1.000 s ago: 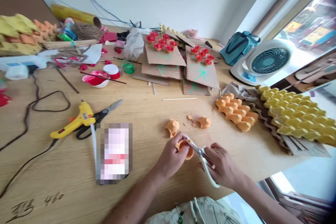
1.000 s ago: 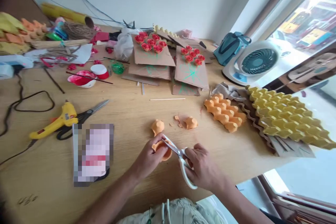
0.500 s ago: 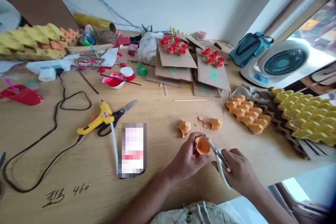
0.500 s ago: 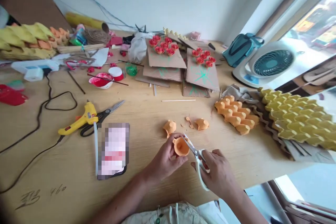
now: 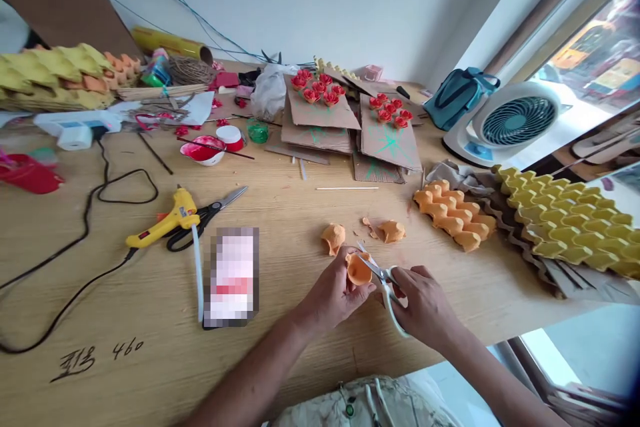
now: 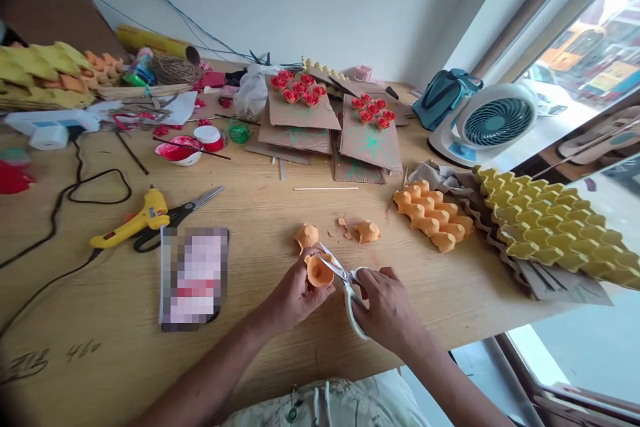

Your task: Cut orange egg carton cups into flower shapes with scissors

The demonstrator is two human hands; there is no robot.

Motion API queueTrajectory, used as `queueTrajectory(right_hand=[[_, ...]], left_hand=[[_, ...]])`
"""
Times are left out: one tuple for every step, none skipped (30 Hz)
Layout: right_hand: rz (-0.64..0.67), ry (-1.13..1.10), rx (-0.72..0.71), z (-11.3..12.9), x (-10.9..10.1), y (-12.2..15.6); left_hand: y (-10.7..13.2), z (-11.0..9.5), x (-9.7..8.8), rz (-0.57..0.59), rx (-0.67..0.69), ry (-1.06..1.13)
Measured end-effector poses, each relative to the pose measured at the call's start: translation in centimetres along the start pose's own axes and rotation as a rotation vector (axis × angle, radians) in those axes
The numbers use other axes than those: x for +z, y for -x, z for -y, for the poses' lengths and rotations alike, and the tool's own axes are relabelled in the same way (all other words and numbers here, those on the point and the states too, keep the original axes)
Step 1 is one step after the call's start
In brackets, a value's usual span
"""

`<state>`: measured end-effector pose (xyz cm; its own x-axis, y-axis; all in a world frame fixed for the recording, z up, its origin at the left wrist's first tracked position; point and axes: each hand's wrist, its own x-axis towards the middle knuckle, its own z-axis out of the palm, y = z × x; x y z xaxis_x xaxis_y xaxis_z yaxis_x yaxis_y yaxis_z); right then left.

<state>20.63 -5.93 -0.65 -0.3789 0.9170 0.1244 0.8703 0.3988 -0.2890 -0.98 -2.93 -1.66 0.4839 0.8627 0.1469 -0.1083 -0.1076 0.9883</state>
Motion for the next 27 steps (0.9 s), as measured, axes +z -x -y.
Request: queueTrajectory(right_hand=[[0.007, -0.013, -0.013, -0.2, 0.0, -0.1], [0.015, -0.025, -0.031, -0.3, 0.0, -0.3], [0.022, -0.036, -0.054, -0.5, 0.0, -0.4], [0.028, -0.045, -0.078, -0.7, 0.0, -0.5], [0.032, -0.051, -0.101, -0.9, 0.0, -0.6], [0.036, -0.057, -0.122, -1.2, 0.0, -0.7], [0.039, -0.062, -0.142, -1.4, 0.0, -0.7], [0.041, -0.068, -0.161, -1.7, 0.0, -0.7], [0.042, -0.076, -0.180, -1.9, -0.1, -0.7], [0.041, -0.083, -0.200, -2.2, -0.1, -0.7], [0.037, -0.089, -0.220, -2.5, -0.2, -0.8], [0.030, -0.093, -0.237, -2.9, -0.3, -0.8], [0.022, -0.089, -0.254, -3.2, -0.4, -0.8], [0.014, -0.085, -0.270, -3.5, -0.5, -0.9], [0.012, -0.082, -0.287, -3.8, -0.5, -1.0], [0.010, -0.079, -0.303, -4.1, -0.6, -1.1], [0.009, -0.078, -0.319, -4.4, -0.6, -1.2], [0.010, -0.077, -0.335, -4.7, -0.6, -1.4], [0.012, -0.077, -0.350, -4.9, -0.7, -1.5], [0.012, -0.078, -0.363, -5.2, -0.7, -1.7], [0.010, -0.079, -0.374, -5.5, -0.7, -1.8], [0.007, -0.079, -0.383, -5.8, -0.7, -2.0], [0.000, -0.077, -0.391, -6.1, -0.7, -2.2], [-0.008, -0.072, -0.396, -6.4, -0.7, -2.4], [-0.018, -0.065, -0.401, -6.7, -0.6, -2.5], [-0.028, -0.058, -0.407, -7.0, -0.5, -2.7], [-0.035, -0.052, -0.413, -7.3, -0.4, -2.8]], left_hand=[[0.0, 0.0, 0.1, 0.003, -0.012, -0.015], [0.0, 0.0, 0.2, 0.001, -0.025, -0.032], [0.1, -0.1, 0.3, -0.004, -0.036, -0.050], [0.1, -0.2, 0.4, -0.008, -0.042, -0.068], [0.1, -0.3, 0.5, -0.013, -0.041, -0.087], [0.1, -0.4, 0.6, -0.018, -0.039, -0.101], [0.0, -0.6, 0.7, -0.021, -0.037, -0.111], [0.0, -0.8, 0.7, -0.019, -0.038, -0.116], [-0.1, -1.0, 0.8, -0.019, -0.044, -0.116], [-0.3, -1.2, 0.9, -0.024, -0.051, -0.113], [-0.4, -1.4, 1.0, -0.026, -0.059, -0.105], [-0.6, -1.5, 1.2, -0.026, -0.065, -0.094], [-0.7, -1.7, 1.3, -0.026, -0.068, -0.080], [-0.9, -1.7, 1.5, -0.025, -0.071, -0.065], [-1.0, -1.7, 1.6, -0.029, -0.075, -0.053], [-1.2, -1.7, 1.8, -0.034, -0.080, -0.046], [-1.3, -1.6, 1.9, -0.044, -0.088, -0.044], [-1.4, -1.6, 2.0, -0.055, -0.099, -0.044], [-1.6, -1.6, 2.1, -0.063, -0.114, -0.045], [-1.7, -1.6, 2.2, -0.067, -0.128, -0.045], [-1.9, -1.6, 2.2, -0.067, -0.138, -0.045], [-2.2, -1.6, 2.2, -0.063, -0.144, -0.043], [-2.4, -1.6, 2.2, -0.058, -0.144, -0.039], [-2.7, -1.6, 2.2, -0.054, -0.141, -0.038], [-3.0, -1.5, 2.1, -0.055, -0.138, -0.039], [-3.2, -1.4, 2.1, -0.064, -0.138, -0.042], [-3.4, -1.2, 2.1, -0.081, -0.145, -0.046]])
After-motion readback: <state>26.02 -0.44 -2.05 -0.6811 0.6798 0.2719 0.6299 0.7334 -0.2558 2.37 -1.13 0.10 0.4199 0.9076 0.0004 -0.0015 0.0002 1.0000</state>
